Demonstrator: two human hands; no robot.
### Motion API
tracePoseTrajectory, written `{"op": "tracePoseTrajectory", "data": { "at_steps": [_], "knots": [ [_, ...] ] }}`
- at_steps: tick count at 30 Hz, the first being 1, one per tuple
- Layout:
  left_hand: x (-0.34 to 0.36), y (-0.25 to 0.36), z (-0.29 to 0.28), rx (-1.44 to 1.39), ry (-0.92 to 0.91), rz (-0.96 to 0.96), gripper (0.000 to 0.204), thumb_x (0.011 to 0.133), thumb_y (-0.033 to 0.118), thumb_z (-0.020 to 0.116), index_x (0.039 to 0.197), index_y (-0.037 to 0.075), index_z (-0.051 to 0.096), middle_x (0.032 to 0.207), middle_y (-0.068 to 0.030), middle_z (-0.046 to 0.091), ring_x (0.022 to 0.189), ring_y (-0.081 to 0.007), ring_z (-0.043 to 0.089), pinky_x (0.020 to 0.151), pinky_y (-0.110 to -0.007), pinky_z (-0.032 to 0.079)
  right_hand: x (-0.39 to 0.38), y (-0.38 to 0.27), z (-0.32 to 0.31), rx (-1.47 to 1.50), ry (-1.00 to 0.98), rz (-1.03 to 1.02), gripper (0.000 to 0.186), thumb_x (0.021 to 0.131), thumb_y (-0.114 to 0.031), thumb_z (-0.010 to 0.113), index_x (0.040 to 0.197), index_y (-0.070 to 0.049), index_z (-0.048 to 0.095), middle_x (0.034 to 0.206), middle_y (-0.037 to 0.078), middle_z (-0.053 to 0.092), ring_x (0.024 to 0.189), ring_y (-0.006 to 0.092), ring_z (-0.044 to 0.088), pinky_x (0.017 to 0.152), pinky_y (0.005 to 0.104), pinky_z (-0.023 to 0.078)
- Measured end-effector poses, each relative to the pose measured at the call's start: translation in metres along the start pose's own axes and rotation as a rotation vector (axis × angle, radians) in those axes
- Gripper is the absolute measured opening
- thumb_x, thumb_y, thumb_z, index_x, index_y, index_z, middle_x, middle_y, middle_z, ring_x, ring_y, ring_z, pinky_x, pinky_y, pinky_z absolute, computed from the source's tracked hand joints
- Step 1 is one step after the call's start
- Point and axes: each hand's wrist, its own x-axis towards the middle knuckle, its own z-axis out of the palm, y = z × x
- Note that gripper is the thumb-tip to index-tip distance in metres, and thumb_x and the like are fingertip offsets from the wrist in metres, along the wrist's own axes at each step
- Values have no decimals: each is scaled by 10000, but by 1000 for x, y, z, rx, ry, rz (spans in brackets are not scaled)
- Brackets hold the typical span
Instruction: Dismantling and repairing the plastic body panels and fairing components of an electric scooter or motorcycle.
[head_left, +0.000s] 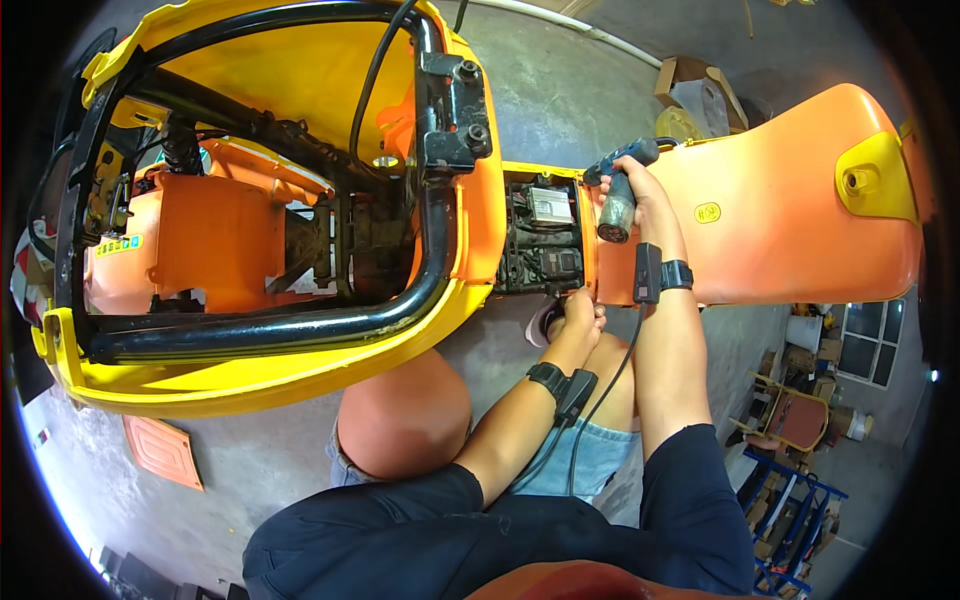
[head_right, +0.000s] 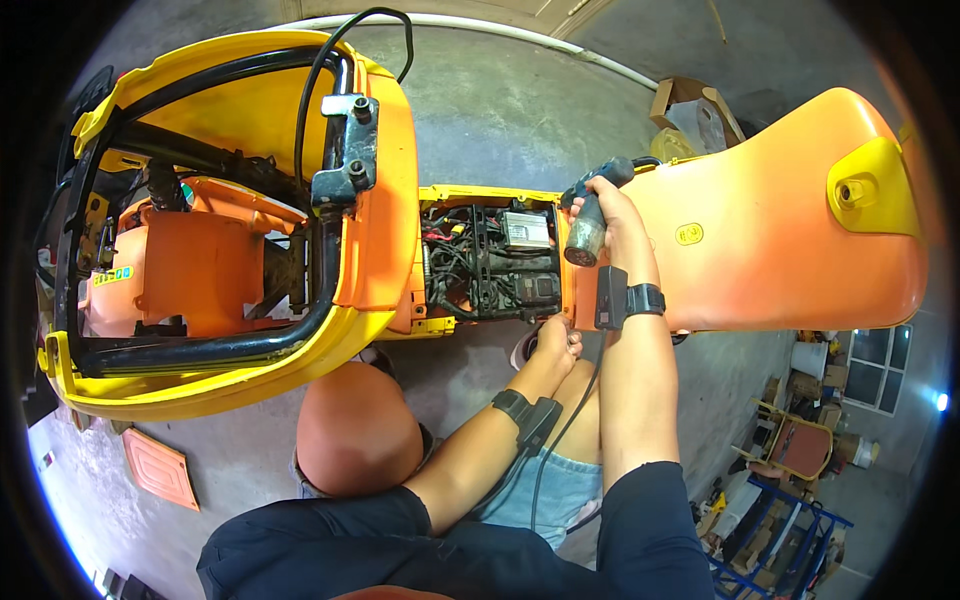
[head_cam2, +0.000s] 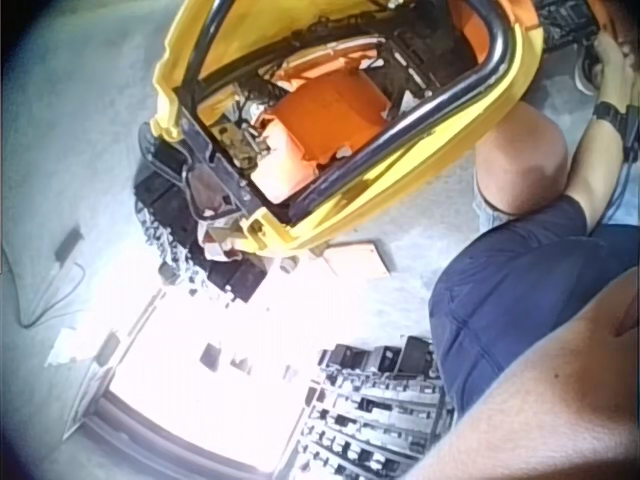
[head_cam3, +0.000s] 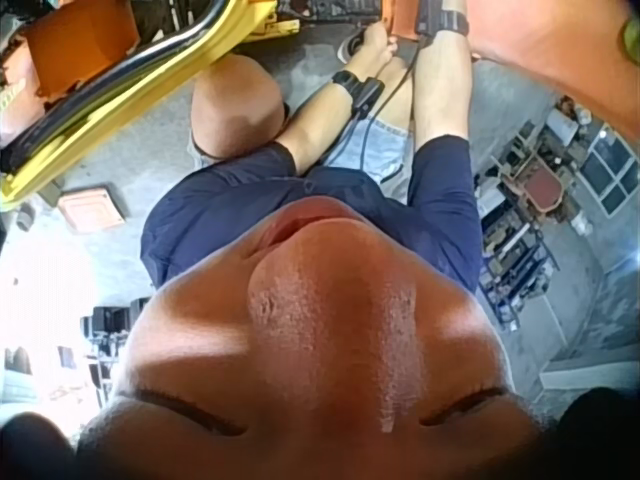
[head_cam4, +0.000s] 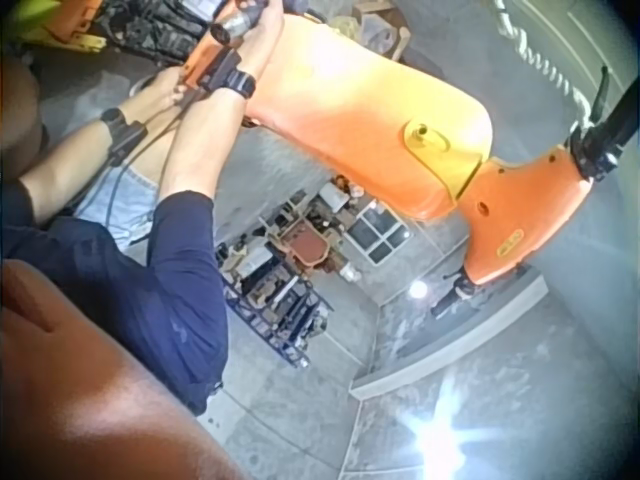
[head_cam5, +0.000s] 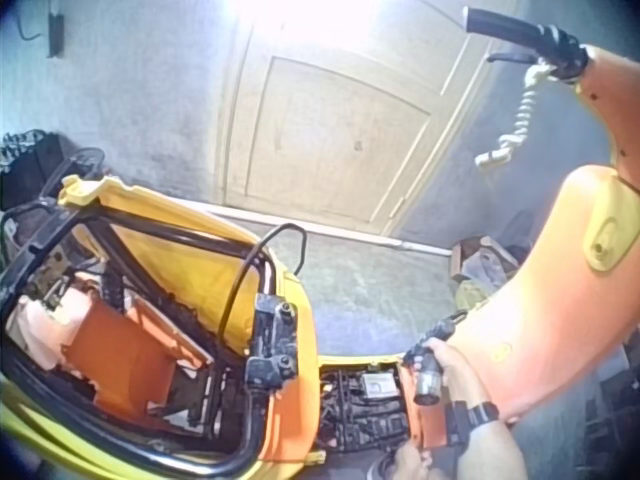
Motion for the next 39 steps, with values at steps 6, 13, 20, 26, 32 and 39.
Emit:
{"op": "tracePoseTrajectory", "data": {
  "at_steps": [6, 13, 20, 26, 32, 39],
  "knots": [
    [7, -1, -5, -4, -59, -9, 87, 882, 125, 401, 798, 147, 398, 689, -4, 369, 458, -111, 383, 357, -251, 246, 4, -2, 1, 12, -32, 13, 226, 816, -232, 567, 845, -13, 526, 666, 80, 594, 520, 190, 590, 540, 337, 558],
    [14, 0, -8, 24, -70, -8, 44, 865, 116, 411, 843, 121, 449, 729, -36, 458, 452, -107, 402, 342, -236, 253, 13, -11, 1, -53, 6, 66, 229, 830, -224, 552, 895, -9, 502, 658, 93, 581, 514, 203, 581, 510, 337, 543],
    [14, 4, -13, 21, -98, 1, 51, 844, 85, 410, 834, 121, 445, 720, -46, 471, 461, -110, 405, 347, -245, 254, 14, -11, 14, -138, 36, 69, 259, 841, -248, 560, 909, -5, 501, 689, 92, 589, 518, 207, 580, 518, 368, 545],
    [13, 3, -11, 25, -57, 19, 85, 824, 60, 383, 830, 128, 432, 717, -35, 461, 460, -118, 402, 347, -255, 257, 13, -11, 14, -120, 32, 51, 280, 829, -247, 581, 934, 3, 516, 710, 99, 597, 538, 204, 599, 531, 366, 557],
    [14, 1, -11, 28, -42, 4, 87, 820, 57, 386, 830, 132, 430, 717, -40, 449, 459, -123, 402, 343, -256, 252, 4, -16, 14, -148, 54, 41, 291, 819, -230, 592, 964, 11, 520, 746, 122, 615, 556, 207, 618, 532, 337, 563],
    [10, 3, -9, 7, -10, 1, 86, 826, 66, 378, 810, 132, 432, 718, -40, 448, 434, -124, 388, 332, -254, 244, -13, -20, 28, -96, 71, 43, 225, 844, -201, 536, 909, 3, 466, 624, 92, 552, 511, 213, 582, 520, 380, 545]
  ]
}}
